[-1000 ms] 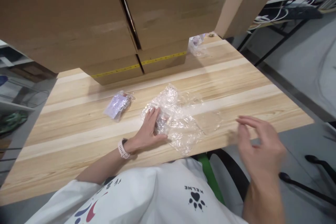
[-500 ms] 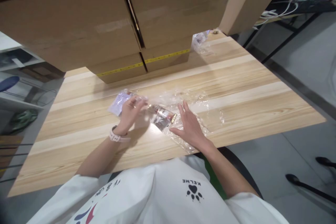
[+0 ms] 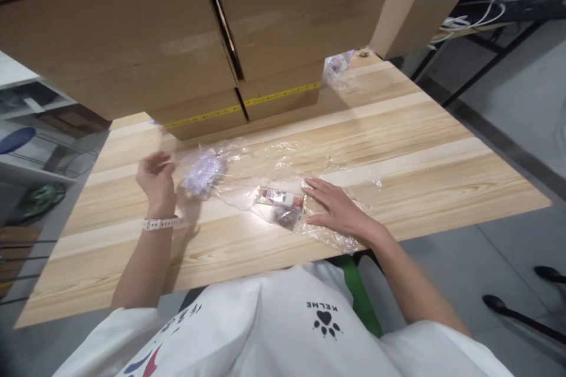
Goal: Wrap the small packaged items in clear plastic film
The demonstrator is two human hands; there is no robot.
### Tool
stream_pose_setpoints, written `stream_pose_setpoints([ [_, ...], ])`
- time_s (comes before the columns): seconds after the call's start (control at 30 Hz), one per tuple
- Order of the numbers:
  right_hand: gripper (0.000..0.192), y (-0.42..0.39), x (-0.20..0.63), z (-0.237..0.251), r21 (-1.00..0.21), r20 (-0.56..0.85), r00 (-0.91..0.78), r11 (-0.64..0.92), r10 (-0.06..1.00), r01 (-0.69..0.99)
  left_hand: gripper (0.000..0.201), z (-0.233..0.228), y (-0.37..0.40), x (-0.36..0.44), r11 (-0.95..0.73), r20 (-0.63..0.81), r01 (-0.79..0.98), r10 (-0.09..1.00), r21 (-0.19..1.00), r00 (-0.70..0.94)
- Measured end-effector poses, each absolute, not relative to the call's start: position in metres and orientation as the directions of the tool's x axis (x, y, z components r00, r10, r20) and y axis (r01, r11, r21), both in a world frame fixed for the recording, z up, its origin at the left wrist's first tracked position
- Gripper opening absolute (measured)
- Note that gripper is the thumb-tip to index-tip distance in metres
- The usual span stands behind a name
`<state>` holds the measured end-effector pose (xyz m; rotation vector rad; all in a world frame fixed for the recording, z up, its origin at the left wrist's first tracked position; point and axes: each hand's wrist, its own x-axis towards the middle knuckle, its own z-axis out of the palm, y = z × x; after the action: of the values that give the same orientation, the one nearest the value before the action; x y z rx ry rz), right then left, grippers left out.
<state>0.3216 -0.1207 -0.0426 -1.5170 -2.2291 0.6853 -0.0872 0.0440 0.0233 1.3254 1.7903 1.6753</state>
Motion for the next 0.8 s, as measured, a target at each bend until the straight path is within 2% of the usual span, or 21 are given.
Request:
stream_pose_setpoints([
  [0.07, 0.076, -0.116, 0.326, -0.039, -0.591, 0.002, -0.370, 0.300, 0.929, 0.749, 0.034, 0.033, 0.035, -0.083, -0.264, 0.526, 0.503, 0.688, 0.823, -0.500],
  [0.13, 0.073, -0.108, 0.328, -0.033, -0.605, -0.021, -0.388, 0.297, 0.921, 0.739, 0.024, 0.040, 0.018, -0.066, -0.380, 0.623, 0.571, 0.715, 0.728, -0.319],
  [0.17, 0.070, -0.103, 0.329, -0.029, -0.611, -0.033, -0.393, 0.293, 0.919, 0.735, 0.017, 0.041, 0.008, -0.054, -0.413, 0.594, 0.583, 0.790, 0.699, -0.152],
  [0.23, 0.062, -0.092, 0.327, -0.021, -0.627, -0.016, -0.362, 0.273, 0.932, 0.730, 0.017, 0.038, -0.009, -0.025, -0.430, 0.381, 0.599, 0.899, 0.675, 0.216],
  [0.3, 0.052, -0.080, 0.323, -0.014, -0.632, 0.070, -0.262, 0.246, 0.963, 0.735, 0.024, 0.029, -0.017, 0.003, -0.412, 0.208, 0.654, 0.906, 0.634, 0.370],
  [0.37, 0.045, -0.069, 0.317, -0.010, -0.601, 0.171, -0.157, 0.229, 0.973, 0.766, 0.021, 0.020, -0.016, 0.025, -0.381, 0.126, 0.686, 0.911, 0.621, 0.392],
  [0.43, 0.042, -0.060, 0.310, -0.009, -0.528, 0.215, -0.132, 0.229, 0.968, 0.818, 0.006, 0.014, -0.010, 0.037, -0.354, 0.092, 0.681, 0.916, 0.641, 0.390],
  [0.5, 0.042, -0.055, 0.305, -0.010, -0.447, 0.219, -0.161, 0.245, 0.962, 0.860, 0.009, 0.016, -0.005, 0.041, -0.365, 0.115, 0.613, 0.906, 0.701, 0.408],
  [0.6, 0.045, -0.051, 0.302, -0.011, -0.377, 0.236, -0.231, 0.308, 0.944, 0.873, 0.009, 0.031, -0.008, 0.035, -0.377, 0.180, 0.318, 0.844, 0.870, 0.506],
  [0.7, 0.031, -0.058, 0.305, 0.000, -0.352, 0.293, -0.297, 0.391, 0.909, 0.851, 0.018, 0.053, -0.021, 0.021, -0.167, 0.084, 0.058, 0.731, 0.984, 0.677],
  [0.77, 0.022, -0.075, 0.308, 0.017, -0.327, 0.327, -0.336, 0.439, 0.883, 0.837, 0.021, 0.066, -0.032, 0.009, -0.023, -0.021, 0.047, 0.634, 0.999, 0.773],
  [0.8, 0.024, -0.088, 0.309, 0.027, -0.314, 0.332, -0.361, 0.463, 0.871, 0.829, 0.022, 0.070, -0.037, 0.003, 0.017, -0.065, 0.068, 0.584, 0.998, 0.809],
])
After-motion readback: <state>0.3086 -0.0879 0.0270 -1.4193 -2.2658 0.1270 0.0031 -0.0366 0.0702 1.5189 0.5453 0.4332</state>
